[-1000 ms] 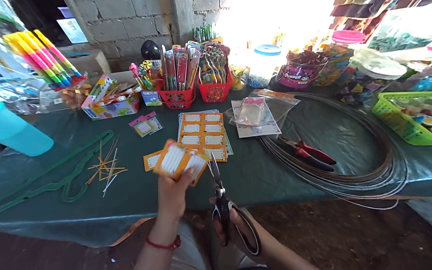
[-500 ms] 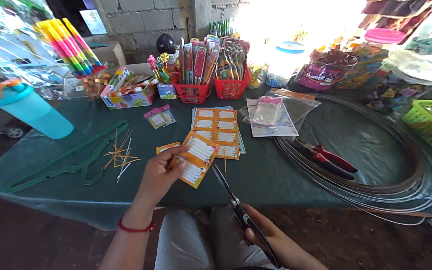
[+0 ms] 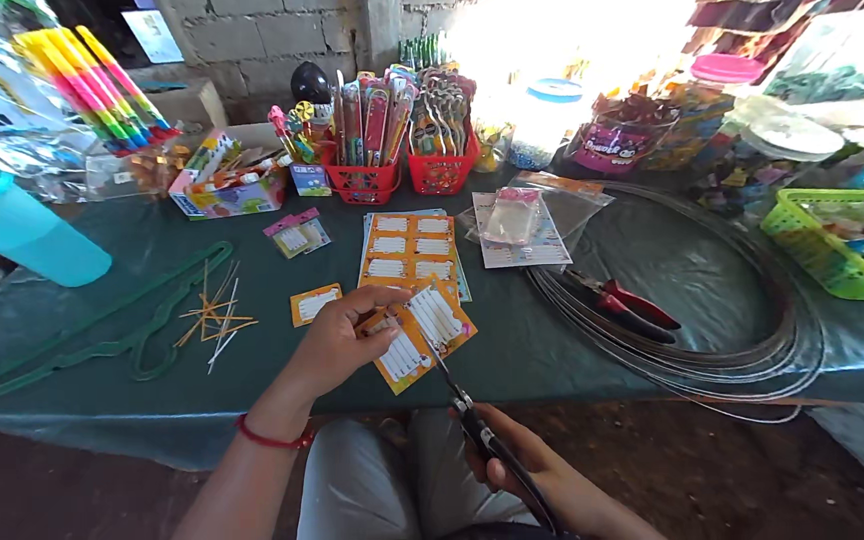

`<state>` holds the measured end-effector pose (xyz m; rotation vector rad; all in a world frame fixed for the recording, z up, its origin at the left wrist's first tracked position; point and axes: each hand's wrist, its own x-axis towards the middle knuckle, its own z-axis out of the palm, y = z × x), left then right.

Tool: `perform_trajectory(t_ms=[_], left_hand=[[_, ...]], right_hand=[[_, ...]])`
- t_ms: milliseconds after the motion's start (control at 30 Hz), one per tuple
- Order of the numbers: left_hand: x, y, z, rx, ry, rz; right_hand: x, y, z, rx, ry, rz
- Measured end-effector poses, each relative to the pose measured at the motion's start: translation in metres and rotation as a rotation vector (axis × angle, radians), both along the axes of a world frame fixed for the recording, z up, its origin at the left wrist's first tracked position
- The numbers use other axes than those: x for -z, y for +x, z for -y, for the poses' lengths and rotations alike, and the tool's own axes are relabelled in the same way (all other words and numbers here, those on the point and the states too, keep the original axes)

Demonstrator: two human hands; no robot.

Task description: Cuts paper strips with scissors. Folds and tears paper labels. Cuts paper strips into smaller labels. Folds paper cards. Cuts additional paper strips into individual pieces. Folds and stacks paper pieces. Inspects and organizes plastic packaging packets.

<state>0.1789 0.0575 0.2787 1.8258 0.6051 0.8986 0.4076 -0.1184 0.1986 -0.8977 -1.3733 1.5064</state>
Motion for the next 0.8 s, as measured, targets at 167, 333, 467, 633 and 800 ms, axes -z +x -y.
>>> perform_trajectory(t_ms=[167,333,467,633,800], left_hand=[[-0.0018,0.0031,-0.0004,0.021,-0.011,-0.016],[-0.0047,0.0029,0.0001,0.02,-0.03,-0.024],[-0.0051,0.0027,0.0003,0.024,-0.033,-0.019],[-0.0057,0.0022,-0.001,0.033,-0.01,-0.023],[-0.0077,0.002,-0.0012,0.028,-0.002,-0.047]], right_hand=[[0.0002,0.0001,-0.0018,0.004,-0.004,-0.018],[-0.0003,-0.0007,-0.0019,-0.001,-0.02,-0.019],[0.0005,-0.0014,-0.0027,-0.003,-0.02,-0.018],[0.0002,-0.003,-0.0026,0.006,-0.016,-0.019],[0.0003,-0.0037,-0.0018,0.024,0.001,-0.01]])
